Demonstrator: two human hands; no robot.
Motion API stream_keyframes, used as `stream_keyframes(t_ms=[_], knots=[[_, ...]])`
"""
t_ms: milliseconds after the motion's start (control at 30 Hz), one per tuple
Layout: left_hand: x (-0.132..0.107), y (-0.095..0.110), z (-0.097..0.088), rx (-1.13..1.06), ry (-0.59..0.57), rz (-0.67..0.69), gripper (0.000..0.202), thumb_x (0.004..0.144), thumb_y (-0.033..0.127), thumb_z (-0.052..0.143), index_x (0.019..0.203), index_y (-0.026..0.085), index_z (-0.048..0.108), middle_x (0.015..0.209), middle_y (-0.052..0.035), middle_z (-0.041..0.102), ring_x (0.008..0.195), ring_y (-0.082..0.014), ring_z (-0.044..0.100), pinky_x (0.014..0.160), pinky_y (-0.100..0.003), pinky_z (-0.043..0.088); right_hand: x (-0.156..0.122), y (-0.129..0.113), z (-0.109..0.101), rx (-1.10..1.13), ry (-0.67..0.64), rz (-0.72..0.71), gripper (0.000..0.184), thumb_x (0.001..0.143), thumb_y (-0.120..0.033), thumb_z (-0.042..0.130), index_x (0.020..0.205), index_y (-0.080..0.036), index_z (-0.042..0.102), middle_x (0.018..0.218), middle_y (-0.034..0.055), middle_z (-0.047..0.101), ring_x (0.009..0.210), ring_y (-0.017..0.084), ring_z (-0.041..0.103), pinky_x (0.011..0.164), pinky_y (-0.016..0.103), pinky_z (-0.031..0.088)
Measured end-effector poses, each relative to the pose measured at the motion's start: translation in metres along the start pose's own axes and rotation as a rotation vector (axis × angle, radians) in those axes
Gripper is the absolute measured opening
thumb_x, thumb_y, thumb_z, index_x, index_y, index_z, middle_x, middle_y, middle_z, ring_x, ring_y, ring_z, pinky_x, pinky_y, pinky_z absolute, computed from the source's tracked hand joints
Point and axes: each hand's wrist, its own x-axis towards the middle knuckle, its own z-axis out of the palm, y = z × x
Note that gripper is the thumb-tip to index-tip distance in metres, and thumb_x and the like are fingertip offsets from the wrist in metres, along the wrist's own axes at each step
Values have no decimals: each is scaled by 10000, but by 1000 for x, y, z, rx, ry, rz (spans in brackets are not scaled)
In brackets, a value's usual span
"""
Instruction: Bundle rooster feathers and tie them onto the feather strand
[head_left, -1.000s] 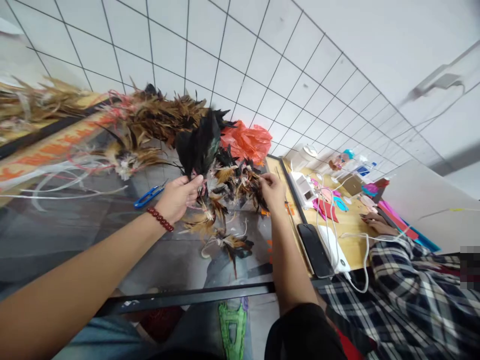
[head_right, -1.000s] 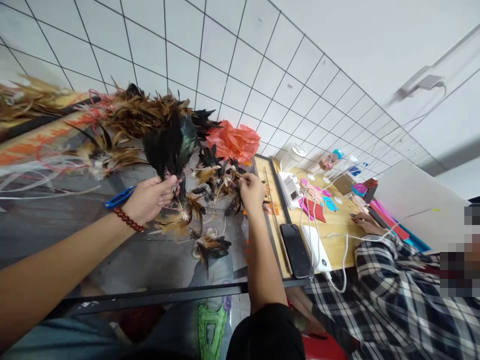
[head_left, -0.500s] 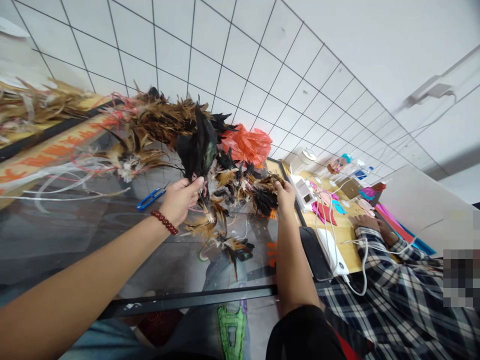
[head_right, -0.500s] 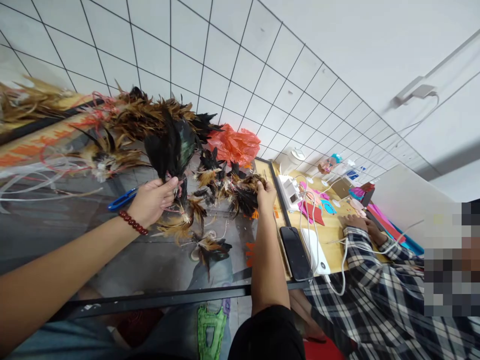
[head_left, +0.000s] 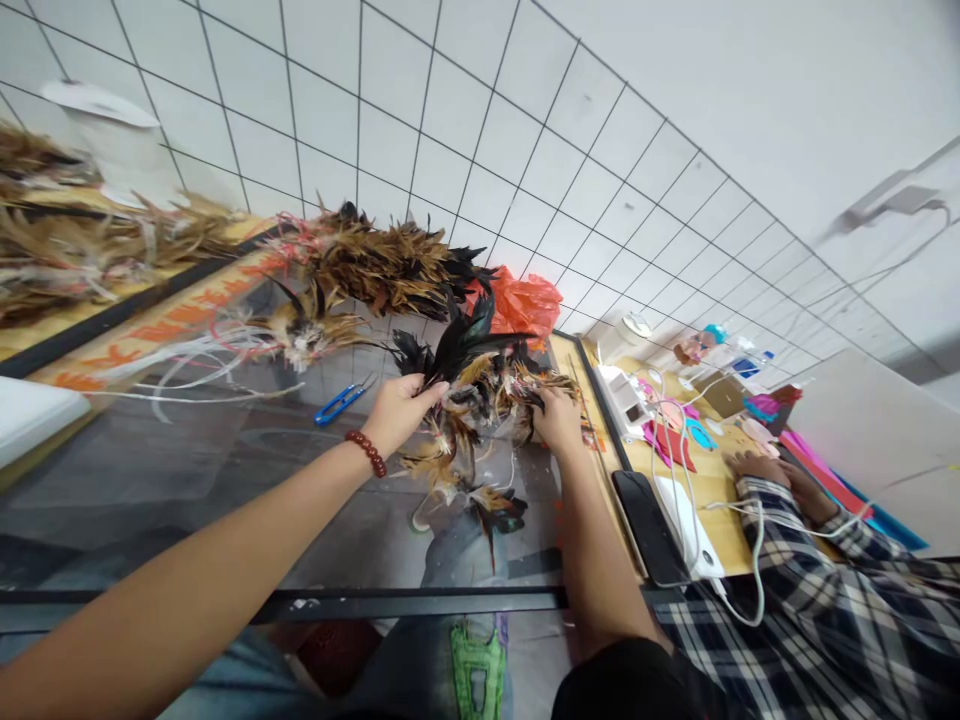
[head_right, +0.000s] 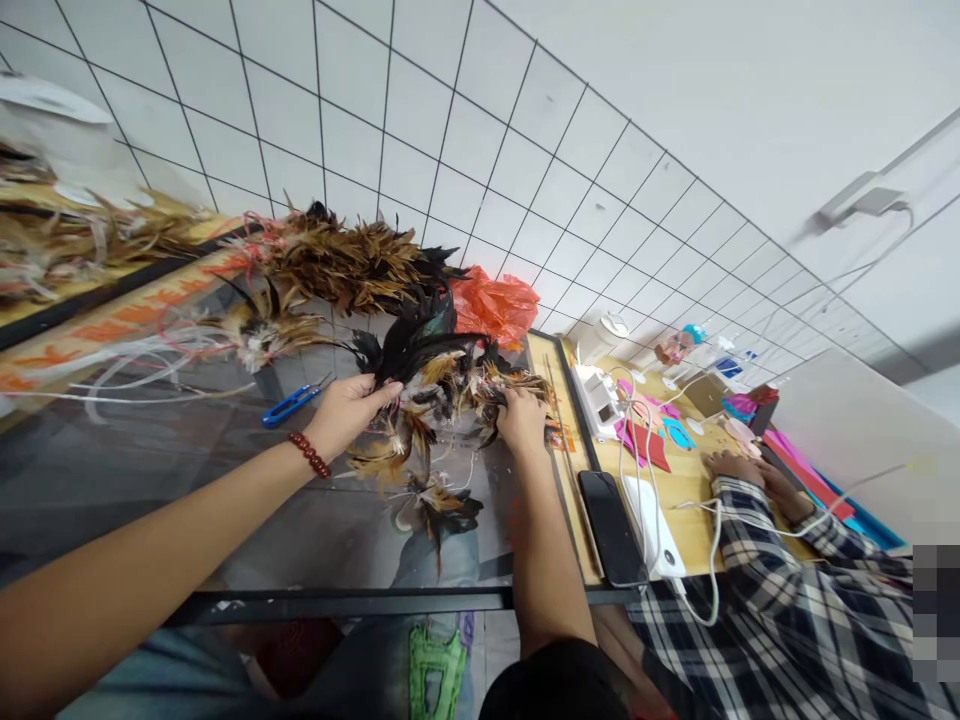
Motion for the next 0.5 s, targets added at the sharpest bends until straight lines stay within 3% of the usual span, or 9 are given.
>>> stream_keyframes(t_ms=[100, 233, 367, 500], knots=[[2, -2, -1, -21, -2, 20, 381, 680, 487, 672, 536, 152, 563, 506, 14, 510, 506, -101, 417, 468, -219, 304, 4, 5, -3, 151, 110, 79, 271, 806, -265, 558, 1028, -201, 700, 1093, 107, 697, 1058, 271, 597, 940, 414, 401], [1, 1, -1, -47, 15, 9, 333, 680, 453, 680, 578, 148, 593, 509, 23, 499, 502, -93, 393, 467, -219, 284, 12, 10, -5, 587, 262, 134, 315, 778, -386, 550, 966, -173, 684, 983, 96, 716, 918, 238, 635, 869, 381, 462], [-1, 4, -1, -106, 37, -51, 330, 658, 457, 698, 595, 153, 584, 486, 35, 458, 463, -84, 351, 428, -218, 233, 17, 6, -2, 1178, 184, 171, 298, 723, -394, 571, 926, -193, 657, 888, 39, 722, 784, 177, 652, 765, 317, 510], [0, 4, -1, -183, 39, -99, 365, 609, 489, 735, 622, 155, 589, 479, 48, 436, 442, -75, 320, 417, -216, 209, 18, 4, -8, 1461, 120, 268, 271, 648, -351, 670, 884, -217, 661, 775, -8, 703, 648, 134, 631, 642, 261, 512]])
